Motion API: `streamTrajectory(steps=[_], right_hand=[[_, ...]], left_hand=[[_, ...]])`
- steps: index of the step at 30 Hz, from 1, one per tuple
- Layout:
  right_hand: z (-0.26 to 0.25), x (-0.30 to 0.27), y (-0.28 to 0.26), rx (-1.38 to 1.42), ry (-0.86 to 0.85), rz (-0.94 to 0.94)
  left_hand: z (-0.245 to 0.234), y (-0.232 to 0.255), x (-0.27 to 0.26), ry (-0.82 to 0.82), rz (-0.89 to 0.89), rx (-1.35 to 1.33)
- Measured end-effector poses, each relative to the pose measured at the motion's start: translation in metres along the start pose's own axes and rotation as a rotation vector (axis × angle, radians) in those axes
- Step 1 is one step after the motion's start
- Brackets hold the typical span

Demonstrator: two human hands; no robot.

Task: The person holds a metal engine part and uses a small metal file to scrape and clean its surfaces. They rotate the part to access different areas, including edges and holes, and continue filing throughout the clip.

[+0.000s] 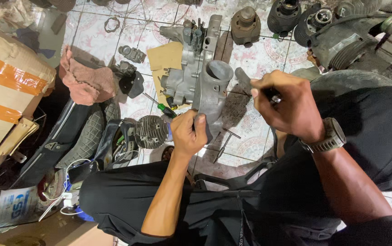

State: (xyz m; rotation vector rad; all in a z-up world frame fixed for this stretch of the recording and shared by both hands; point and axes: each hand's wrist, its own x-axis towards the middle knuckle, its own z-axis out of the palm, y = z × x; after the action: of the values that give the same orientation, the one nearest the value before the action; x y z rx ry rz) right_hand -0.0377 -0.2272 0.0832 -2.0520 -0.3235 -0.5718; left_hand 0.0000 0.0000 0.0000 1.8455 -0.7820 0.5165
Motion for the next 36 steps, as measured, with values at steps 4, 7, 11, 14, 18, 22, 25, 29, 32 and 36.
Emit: streamTrajectory(steps=[4,7,11,14,18,22,25,29,32,36], right_hand=[[-0.001,0.002,-0.001,0.006,-0.008,-0.032],[0.000,0.000,0.002,0.022,0.005,-0.048],[0.005,-0.003,0.010,-0.023,0.033,0.037],[0.015,0.001,0.023,-0.093,0.103,0.231],[0.043,0.011,0.077,0.025,0.085,0.664],[0.081,0.005,0.141,-0.314,-0.067,0.827],[0.111,-0.022,0.198,-0.670,-0.377,0.854],[0.139,-0.074,0.241,-0.730,-0.493,0.748],[0.168,-0.113,0.219,-1.106,-0.453,0.662],[0.174,-0.140,0.249,-0.716,-0.626,0.861]], left_hand=[[-0.002,0.001,0.001,-0.002,-0.010,-0.012],[-0.002,0.002,0.002,0.000,-0.020,-0.022],[-0.005,0.004,0.004,-0.007,-0.097,-0.045],[-0.006,0.001,0.003,-0.009,-0.194,-0.128],[-0.007,0.008,0.005,-0.049,-0.433,-0.213],[-0.005,-0.031,-0.014,0.033,-0.343,-0.362],[-0.006,-0.037,-0.017,0.032,-0.420,-0.380],[-0.013,-0.047,-0.022,0.052,-0.502,-0.370],[-0.015,-0.023,-0.004,0.103,-0.608,-0.402],[-0.021,0.003,0.032,0.157,-0.797,-0.557]])
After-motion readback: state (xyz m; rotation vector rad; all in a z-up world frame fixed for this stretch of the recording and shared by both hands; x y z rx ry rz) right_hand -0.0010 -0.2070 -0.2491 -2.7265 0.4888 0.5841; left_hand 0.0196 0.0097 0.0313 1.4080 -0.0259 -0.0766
